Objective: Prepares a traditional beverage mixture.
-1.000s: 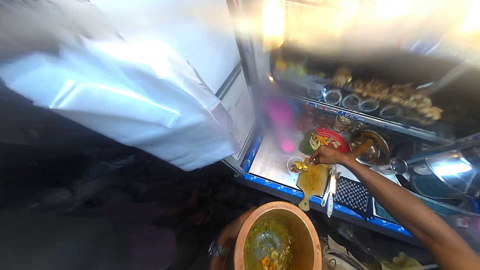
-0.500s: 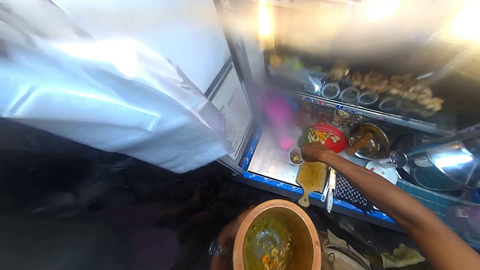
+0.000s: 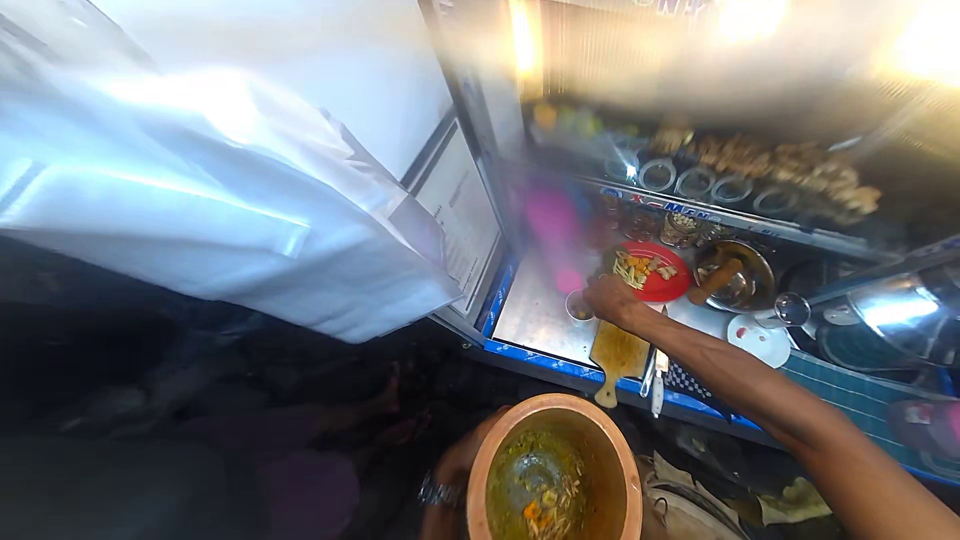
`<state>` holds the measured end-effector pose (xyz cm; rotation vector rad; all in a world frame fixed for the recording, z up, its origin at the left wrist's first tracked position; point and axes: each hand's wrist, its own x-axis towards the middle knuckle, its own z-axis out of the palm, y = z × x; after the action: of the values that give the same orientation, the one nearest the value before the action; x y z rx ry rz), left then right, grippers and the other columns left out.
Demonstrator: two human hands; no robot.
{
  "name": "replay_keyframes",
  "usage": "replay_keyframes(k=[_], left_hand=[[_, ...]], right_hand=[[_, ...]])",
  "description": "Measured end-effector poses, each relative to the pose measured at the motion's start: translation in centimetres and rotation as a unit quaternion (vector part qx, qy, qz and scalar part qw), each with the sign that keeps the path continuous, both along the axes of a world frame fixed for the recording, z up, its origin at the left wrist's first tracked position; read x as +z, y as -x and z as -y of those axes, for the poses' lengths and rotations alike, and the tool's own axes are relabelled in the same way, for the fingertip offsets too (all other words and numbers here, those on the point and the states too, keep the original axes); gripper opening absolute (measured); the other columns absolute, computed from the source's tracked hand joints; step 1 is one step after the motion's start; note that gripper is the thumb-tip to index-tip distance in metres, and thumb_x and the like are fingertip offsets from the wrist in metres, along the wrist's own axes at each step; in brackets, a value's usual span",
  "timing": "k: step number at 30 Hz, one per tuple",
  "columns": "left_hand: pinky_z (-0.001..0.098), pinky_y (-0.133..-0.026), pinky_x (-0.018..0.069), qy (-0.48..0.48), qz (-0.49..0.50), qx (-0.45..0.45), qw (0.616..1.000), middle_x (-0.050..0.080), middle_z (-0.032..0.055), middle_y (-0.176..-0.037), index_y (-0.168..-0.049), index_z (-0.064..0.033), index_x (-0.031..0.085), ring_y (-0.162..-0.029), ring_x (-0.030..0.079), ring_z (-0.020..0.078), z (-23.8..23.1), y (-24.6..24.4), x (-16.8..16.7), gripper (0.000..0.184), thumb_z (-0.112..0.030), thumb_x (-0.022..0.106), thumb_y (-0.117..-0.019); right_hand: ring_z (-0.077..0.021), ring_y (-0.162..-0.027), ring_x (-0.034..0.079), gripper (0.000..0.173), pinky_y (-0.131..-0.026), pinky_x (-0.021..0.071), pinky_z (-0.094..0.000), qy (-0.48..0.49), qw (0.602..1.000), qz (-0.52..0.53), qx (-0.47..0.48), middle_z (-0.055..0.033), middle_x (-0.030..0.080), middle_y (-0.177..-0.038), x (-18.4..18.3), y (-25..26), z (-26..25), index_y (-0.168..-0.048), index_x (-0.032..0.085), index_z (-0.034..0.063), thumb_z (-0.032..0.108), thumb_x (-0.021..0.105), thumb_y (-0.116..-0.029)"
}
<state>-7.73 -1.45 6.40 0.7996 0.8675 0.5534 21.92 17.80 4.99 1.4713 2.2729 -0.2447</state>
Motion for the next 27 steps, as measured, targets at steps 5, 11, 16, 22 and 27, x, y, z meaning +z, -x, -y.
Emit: replay_keyframes(k=[5, 11, 16, 22, 27], left_hand=[[0.0238, -0.096, 0.0536, -0.034, 0.015, -0.017, 0.999, 0.071, 0.0004, -0.115, -0.129, -0.008, 0.063, -0.106, 0.066, 0.0041, 0.1, 0.6, -1.2, 0.043, -0.034, 0.037, -0.1067], [0.0142, -0.09, 0.0502, -0.041, -0.083, 0.017, 0.996, 0.069, -0.0046, -0.105, -0.121, -0.0055, 0.062, -0.097, 0.063, -0.0045, 0.7, -0.2, 4.0, 0.038, -0.024, 0.033, -0.1053], [0.0232, -0.098, 0.052, -0.068, -0.024, -0.017, 0.997, 0.069, 0.0014, -0.12, -0.134, -0.0057, 0.058, -0.108, 0.065, 0.003, 0.4, 1.0, -3.1, 0.042, -0.031, 0.037, -0.1072], [0.0137, -0.072, 0.0521, 0.039, -0.125, 0.055, 0.99, 0.064, -0.003, -0.081, -0.101, -0.0039, 0.063, -0.076, 0.062, -0.0029, 0.2, -1.5, 9.6, 0.034, -0.007, 0.03, -0.1096], [0.0163, -0.081, 0.0563, -0.035, -0.016, -0.005, 0.999, 0.073, -0.0082, -0.095, -0.109, -0.0154, 0.071, -0.088, 0.067, -0.0035, 0.1, -1.1, 4.5, 0.03, -0.026, 0.043, -0.1064]], right_hand=[[-0.043, -0.099, 0.066, 0.012, -0.079, 0.0562, -0.055, -0.046, 0.998, -0.035, 0.007, -0.0254, 0.064, -0.116, -2.9, 0.2, 0.9, -0.103, 0.073, 0.0001, 0.001, 0.064, -0.0958], [-0.0425, -0.104, 0.065, 0.014, -0.083, 0.0541, -0.0575, 0.017, 0.999, -0.044, 0.011, -0.0221, 0.064, -0.125, -2.6, -0.2, 0.8, -0.108, 0.073, 0.0018, 0.006, 0.066, -0.0956], [-0.0439, -0.109, 0.064, 0.017, -0.087, 0.0529, -0.0586, 0.011, 0.999, -0.04, 0.008, -0.0228, 0.062, -0.13, -0.9, -0.3, 1.1, -0.11, 0.073, 0.0022, 0.003, 0.061, -0.0981], [-0.0403, -0.092, 0.07, 0.023, -0.074, 0.0546, -0.0649, -0.061, 0.973, -0.221, -0.028, -0.0176, 0.069, -0.116, 11.0, -4.0, 6.1, -0.115, 0.075, 0.0108, 0.007, 0.061, -0.0966], [-0.0056, -0.078, 0.062, 0.028, -0.062, 0.0551, -0.0279, -0.022, 0.899, -0.424, 0.107, 0.0039, 0.066, -0.101, 19.8, -4.7, 16.3, -0.112, 0.079, 0.0244, 0.021, 0.057, -0.0955]])
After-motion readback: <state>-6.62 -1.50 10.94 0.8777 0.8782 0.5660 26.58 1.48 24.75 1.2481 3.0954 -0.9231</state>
